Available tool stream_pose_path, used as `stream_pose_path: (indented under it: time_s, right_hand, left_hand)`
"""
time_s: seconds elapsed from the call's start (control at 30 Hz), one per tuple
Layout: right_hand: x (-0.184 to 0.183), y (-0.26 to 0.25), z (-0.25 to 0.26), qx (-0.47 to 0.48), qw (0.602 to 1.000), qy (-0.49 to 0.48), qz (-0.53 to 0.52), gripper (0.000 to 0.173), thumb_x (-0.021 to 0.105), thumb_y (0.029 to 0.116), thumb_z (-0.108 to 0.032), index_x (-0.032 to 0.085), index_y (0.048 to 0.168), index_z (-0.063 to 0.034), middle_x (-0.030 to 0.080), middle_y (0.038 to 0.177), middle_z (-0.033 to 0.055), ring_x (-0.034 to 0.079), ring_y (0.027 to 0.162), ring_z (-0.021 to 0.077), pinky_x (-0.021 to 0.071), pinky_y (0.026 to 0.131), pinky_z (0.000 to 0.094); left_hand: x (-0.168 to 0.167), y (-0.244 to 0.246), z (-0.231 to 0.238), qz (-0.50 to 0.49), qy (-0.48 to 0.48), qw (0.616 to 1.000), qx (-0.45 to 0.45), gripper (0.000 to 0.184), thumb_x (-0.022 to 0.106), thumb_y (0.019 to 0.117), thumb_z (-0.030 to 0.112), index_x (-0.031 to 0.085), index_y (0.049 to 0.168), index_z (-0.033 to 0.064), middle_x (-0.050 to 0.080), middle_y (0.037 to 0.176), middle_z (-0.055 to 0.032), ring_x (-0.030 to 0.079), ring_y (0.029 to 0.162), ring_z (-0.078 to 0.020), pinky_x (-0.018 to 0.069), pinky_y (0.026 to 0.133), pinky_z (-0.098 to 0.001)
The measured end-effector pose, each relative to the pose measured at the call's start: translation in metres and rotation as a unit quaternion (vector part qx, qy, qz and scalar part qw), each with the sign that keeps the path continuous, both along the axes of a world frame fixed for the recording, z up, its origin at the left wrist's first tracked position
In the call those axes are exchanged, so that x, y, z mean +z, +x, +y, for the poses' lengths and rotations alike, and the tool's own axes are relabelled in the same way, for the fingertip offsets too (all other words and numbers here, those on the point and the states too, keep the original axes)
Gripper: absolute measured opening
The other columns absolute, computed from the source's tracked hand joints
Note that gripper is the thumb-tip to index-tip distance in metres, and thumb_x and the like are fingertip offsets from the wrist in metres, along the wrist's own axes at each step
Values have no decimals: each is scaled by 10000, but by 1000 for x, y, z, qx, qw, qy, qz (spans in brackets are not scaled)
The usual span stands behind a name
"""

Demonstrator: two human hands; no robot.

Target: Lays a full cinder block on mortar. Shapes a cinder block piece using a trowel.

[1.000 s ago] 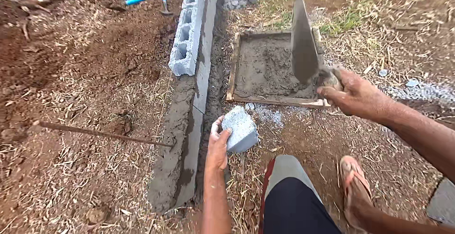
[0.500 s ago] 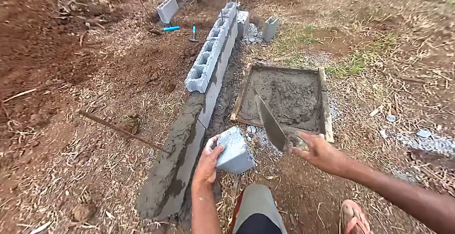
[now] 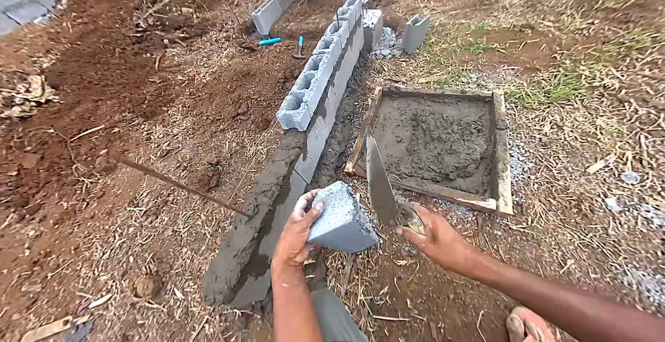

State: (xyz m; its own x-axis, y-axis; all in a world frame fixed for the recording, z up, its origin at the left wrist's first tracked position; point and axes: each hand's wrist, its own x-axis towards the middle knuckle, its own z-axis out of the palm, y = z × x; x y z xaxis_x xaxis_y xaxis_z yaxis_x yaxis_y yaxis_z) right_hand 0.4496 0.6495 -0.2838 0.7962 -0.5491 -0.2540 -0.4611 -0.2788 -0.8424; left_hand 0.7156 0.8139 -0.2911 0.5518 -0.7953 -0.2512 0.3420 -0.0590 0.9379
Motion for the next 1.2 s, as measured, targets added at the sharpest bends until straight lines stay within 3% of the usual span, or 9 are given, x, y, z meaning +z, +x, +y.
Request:
stream_pose_path:
  time_s: [0.17,0.33,0.47,0.6,0.7,0.87,1.0,1.13,1.2]
  right_hand:
    - [-20,-28,5,-8,999,-8,34,502,652,988,-383,571,1358,-53,699,1045,131,693,933,236,563,883,466]
    - [-6,-37,-1,-6,999,-43,22,451,662,975,-381,600,1288,-62,690,981,110,683,877,224,562,822,461]
    - [-2,-27,-2,13,999,-46,16,450,626,1007,-354,581,1345,-61,700,1051,116,694,940,206,565,872,453]
    - [-12,-18,4,39,998,-37,34,355,669,1014,-327,612,1256,-74,658,866,79,650,739,182,561,696,432]
    - [-19,-14,4,55,997,-61,14,341,672,1006,-314,619,1263,-96,673,844,49,659,704,163,574,654,420]
    - [8,-4,6,53,991,-114,-51,290,644,994,-346,596,1200,-147,616,748,-39,592,590,66,517,519,302]
    - [20,3,11,27,981,-145,-126,262,648,995,-280,586,1198,-127,620,790,-49,587,628,14,509,544,226]
    - [-5,1,13,36,987,-137,-70,255,639,1009,-280,571,1187,-109,615,751,-8,604,599,91,520,527,311]
    - [-6,-2,10,35,990,-126,-51,220,635,1018,-287,572,1157,-129,601,728,-18,588,571,81,509,508,299]
  left_hand:
    - [-5,-3,2,24,-15,1000,9,393,478,1057,96,464,1444,24,676,1197,-188,705,1005,-263,613,855,-428]
    - [-1,-6,0,14,1,1000,-14,436,567,1010,148,447,1414,33,677,1162,-163,703,989,-243,616,845,-410]
    - [-2,-9,1,0,13,1000,1,341,527,1044,112,501,1382,72,700,1096,-131,708,927,-211,614,810,-387]
    - [-8,-10,14,-36,37,998,-21,371,529,1060,197,505,1430,205,690,1190,-36,705,962,-140,616,802,-337]
    - [-9,-5,13,-38,20,999,-27,442,505,1065,191,452,1504,201,660,1289,-56,690,1069,-173,606,888,-374]
    - [-10,0,4,-10,-8,999,-33,399,454,1077,136,458,1476,142,673,1225,-86,695,1037,-189,608,887,-386]
    - [-7,-8,-5,10,-13,999,-38,376,466,1079,139,457,1455,140,672,1197,-84,698,1009,-188,612,866,-375]
    - [-8,-12,-7,7,-8,1000,-25,364,472,1080,137,474,1444,133,673,1195,-89,696,1020,-196,607,879,-385]
    - [-8,-11,-7,4,-9,1000,-24,367,477,1079,139,479,1446,132,672,1203,-90,695,1025,-194,607,880,-382]
